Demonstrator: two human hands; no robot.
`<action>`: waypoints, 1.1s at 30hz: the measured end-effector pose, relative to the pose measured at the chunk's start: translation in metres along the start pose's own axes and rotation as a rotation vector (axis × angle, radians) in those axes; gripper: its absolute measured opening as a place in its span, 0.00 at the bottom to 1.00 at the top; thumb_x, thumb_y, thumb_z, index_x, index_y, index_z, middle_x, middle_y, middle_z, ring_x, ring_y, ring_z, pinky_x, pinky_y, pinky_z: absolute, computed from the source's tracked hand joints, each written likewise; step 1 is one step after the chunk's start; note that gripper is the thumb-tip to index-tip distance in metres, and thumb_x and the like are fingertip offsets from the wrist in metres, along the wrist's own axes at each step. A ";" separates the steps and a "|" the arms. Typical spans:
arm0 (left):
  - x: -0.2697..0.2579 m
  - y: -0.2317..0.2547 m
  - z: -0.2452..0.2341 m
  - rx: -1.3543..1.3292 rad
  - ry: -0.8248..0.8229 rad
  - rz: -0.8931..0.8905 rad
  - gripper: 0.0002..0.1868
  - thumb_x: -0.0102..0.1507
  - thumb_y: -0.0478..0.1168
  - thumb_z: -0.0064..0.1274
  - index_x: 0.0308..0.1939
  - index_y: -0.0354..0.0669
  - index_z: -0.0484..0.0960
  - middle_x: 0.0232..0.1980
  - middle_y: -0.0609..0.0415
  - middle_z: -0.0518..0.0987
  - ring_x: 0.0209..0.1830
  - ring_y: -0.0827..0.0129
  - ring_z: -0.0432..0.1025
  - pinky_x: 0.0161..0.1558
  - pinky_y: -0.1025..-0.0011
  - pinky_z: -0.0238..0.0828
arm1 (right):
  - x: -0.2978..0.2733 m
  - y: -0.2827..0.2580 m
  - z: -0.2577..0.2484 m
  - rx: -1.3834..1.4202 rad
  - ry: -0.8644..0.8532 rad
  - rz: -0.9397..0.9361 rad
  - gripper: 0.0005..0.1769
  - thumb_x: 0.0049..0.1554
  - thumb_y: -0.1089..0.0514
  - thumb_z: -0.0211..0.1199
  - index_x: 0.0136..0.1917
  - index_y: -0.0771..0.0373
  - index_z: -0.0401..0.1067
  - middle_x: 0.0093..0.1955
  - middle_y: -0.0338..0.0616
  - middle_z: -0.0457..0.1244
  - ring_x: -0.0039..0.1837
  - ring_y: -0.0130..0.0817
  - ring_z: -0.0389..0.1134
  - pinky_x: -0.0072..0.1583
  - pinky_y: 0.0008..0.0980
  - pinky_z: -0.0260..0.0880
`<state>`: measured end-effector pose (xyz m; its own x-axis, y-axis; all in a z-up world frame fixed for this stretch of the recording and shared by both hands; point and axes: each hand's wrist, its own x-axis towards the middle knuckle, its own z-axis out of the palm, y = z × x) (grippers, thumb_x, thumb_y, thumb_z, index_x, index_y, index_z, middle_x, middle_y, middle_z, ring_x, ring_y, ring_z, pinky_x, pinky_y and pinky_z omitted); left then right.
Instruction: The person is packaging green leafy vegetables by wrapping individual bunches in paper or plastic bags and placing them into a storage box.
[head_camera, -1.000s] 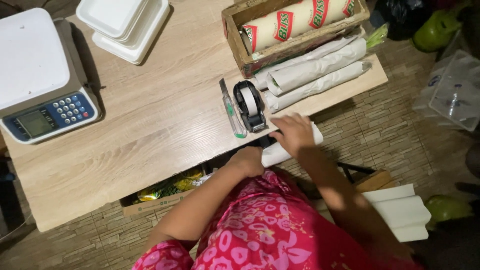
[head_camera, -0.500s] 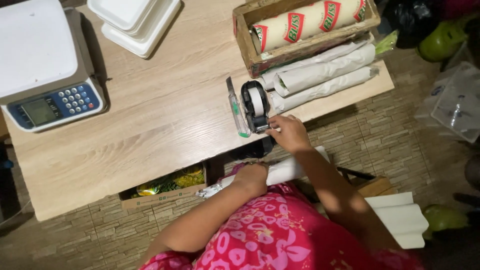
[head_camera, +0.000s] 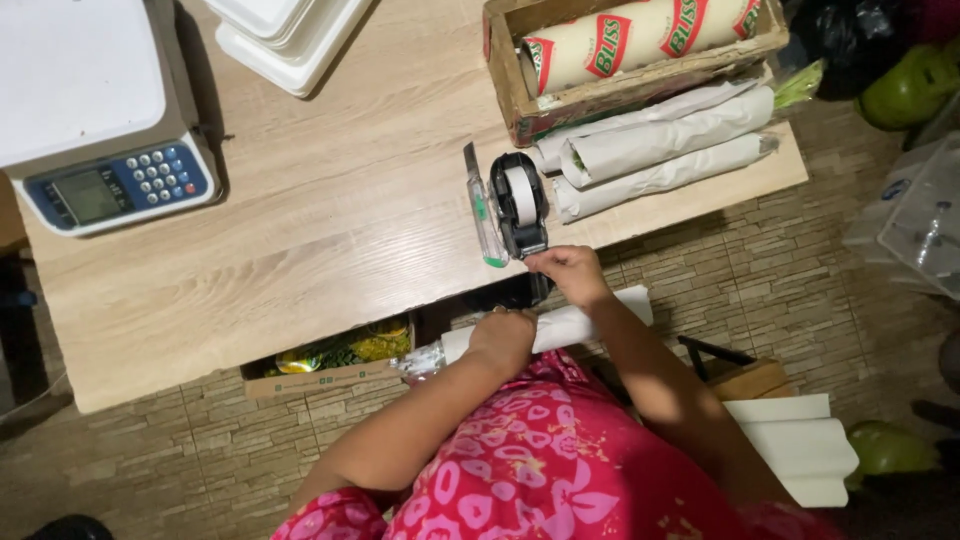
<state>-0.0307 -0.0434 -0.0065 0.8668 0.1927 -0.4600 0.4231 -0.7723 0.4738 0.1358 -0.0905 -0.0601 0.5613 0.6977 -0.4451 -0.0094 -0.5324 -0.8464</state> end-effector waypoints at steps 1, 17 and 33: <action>0.003 -0.003 0.012 -0.004 0.001 -0.005 0.16 0.60 0.32 0.47 0.49 0.24 0.79 0.41 0.35 0.83 0.47 0.37 0.79 0.47 0.47 0.78 | 0.003 0.006 0.000 -0.002 -0.006 0.000 0.05 0.54 0.54 0.75 0.44 0.54 0.85 0.40 0.41 0.74 0.48 0.24 0.70 0.55 0.27 0.71; 0.025 -0.034 0.125 0.450 0.611 0.239 0.07 0.57 0.32 0.50 0.38 0.37 0.80 0.28 0.46 0.78 0.30 0.49 0.74 0.33 0.54 0.67 | -0.004 0.120 0.015 -0.002 0.012 0.260 0.14 0.52 0.47 0.75 0.49 0.54 0.84 0.37 0.42 0.72 0.44 0.29 0.70 0.49 0.29 0.69; -0.024 -0.050 0.206 0.347 0.344 1.021 0.08 0.61 0.36 0.52 0.41 0.37 0.80 0.32 0.40 0.79 0.33 0.44 0.70 0.42 0.48 0.63 | -0.231 0.090 0.028 0.289 -0.363 0.653 0.58 0.44 0.49 0.86 0.80 0.56 0.58 0.81 0.51 0.52 0.83 0.45 0.48 0.81 0.43 0.43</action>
<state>-0.1268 -0.1342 -0.1744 0.8140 -0.5095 0.2789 -0.5738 -0.7798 0.2504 -0.0177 -0.2863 -0.0410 0.0648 0.4267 -0.9021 -0.4849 -0.7766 -0.4021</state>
